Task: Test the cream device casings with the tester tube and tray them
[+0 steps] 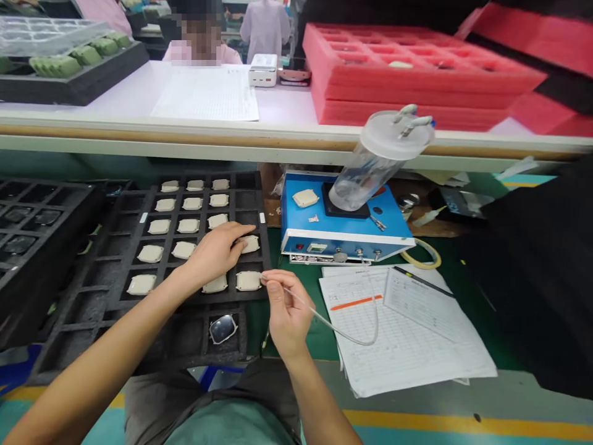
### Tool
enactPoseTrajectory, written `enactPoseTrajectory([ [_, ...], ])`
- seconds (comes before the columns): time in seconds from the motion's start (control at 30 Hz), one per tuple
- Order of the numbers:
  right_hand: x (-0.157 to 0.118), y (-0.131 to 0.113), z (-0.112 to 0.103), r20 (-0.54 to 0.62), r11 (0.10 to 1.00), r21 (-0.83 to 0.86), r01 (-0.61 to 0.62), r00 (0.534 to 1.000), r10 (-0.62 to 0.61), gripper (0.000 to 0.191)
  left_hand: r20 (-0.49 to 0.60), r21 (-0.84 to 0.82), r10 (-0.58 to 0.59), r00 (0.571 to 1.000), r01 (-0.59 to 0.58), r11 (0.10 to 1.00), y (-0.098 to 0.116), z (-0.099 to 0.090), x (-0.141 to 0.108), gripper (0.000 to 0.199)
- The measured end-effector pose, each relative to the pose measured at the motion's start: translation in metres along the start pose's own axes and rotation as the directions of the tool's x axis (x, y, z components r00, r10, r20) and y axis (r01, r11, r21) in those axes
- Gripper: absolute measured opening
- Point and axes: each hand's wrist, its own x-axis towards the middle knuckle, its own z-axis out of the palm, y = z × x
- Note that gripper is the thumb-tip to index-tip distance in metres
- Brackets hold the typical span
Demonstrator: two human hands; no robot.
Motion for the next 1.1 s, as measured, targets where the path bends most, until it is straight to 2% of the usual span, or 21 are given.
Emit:
enactPoseTrajectory([
  [0.07,0.0,0.002,-0.004,-0.001,1.0,-0.019,-0.005,1.0,0.005,0.012,-0.064,0.037,0.0,0.998,0.003,0.999,0.008,-0.005,-0.029,0.034],
  [0.13,0.0,0.004,-0.004,0.012,0.999,-0.035,0.002,1.0,-0.002,0.012,-0.094,0.087,0.058,0.994,-0.05,0.995,0.021,-0.008,-0.061,0.024],
  [0.23,0.002,0.006,0.0,0.023,0.999,-0.041,0.01,1.0,-0.009,0.015,-0.007,0.157,0.151,0.988,-0.148,0.976,0.037,-0.006,-0.088,0.019],
  [0.33,0.002,0.002,0.005,0.011,0.999,-0.035,0.014,1.0,-0.014,0.016,0.094,0.178,0.116,0.989,-0.131,0.975,0.043,-0.001,-0.081,0.018],
  [0.47,0.0,-0.005,0.004,-0.04,0.999,-0.044,0.028,0.999,-0.03,0.018,0.123,0.171,0.106,0.987,-0.126,0.977,0.038,0.001,-0.06,0.019],
  [0.53,-0.001,-0.006,0.001,-0.079,0.999,-0.039,0.018,0.997,-0.021,0.02,0.072,0.166,0.116,0.991,-0.127,0.978,0.036,0.0,-0.064,0.022],
  [0.57,-0.002,-0.005,-0.001,-0.094,0.999,-0.038,0.009,0.995,-0.013,0.021,0.008,0.16,0.122,0.992,-0.122,0.98,0.036,0.0,-0.072,0.023],
  [0.63,-0.003,-0.004,-0.003,-0.12,0.999,-0.039,-0.004,0.993,-0.001,0.022,-0.15,0.141,0.147,0.978,-0.126,0.982,0.038,0.0,-0.096,0.022],
  [0.7,-0.004,-0.001,-0.002,-0.12,0.999,-0.043,0.006,0.993,-0.011,0.022,-0.23,0.144,0.18,0.956,-0.149,0.978,0.045,0.003,-0.126,0.016],
  [0.8,-0.005,0.001,0.006,-0.06,0.998,-0.056,0.038,0.997,-0.042,0.023,-0.133,0.238,0.139,0.981,-0.104,0.966,0.058,0.012,-0.162,0.017],
  [0.9,-0.006,-0.002,0.02,0.02,0.996,-0.056,0.07,0.997,-0.069,0.024,-0.018,0.289,0.023,1.0,-0.017,0.957,0.065,0.015,-0.175,0.028],
  [0.97,-0.006,-0.005,0.028,0.07,0.995,-0.033,0.093,0.993,-0.09,0.023,-0.001,0.182,-0.013,1.0,0.012,0.983,0.063,0.008,-0.173,0.033],
  [1.0,-0.006,-0.006,0.032,0.089,0.995,-0.018,0.101,0.991,-0.099,0.022,-0.035,0.088,-0.033,0.999,0.036,0.995,0.061,0.002,-0.169,0.033],
  [1.07,-0.004,-0.007,0.039,0.107,0.995,0.008,0.104,0.989,-0.104,0.022,-0.166,-0.129,-0.133,0.977,0.112,0.985,0.054,-0.01,-0.157,0.029],
  [1.1,-0.002,-0.007,0.042,0.102,0.994,0.019,0.104,0.989,-0.106,0.022,-0.231,-0.242,-0.22,0.948,0.163,0.956,0.051,-0.015,-0.149,0.027],
])
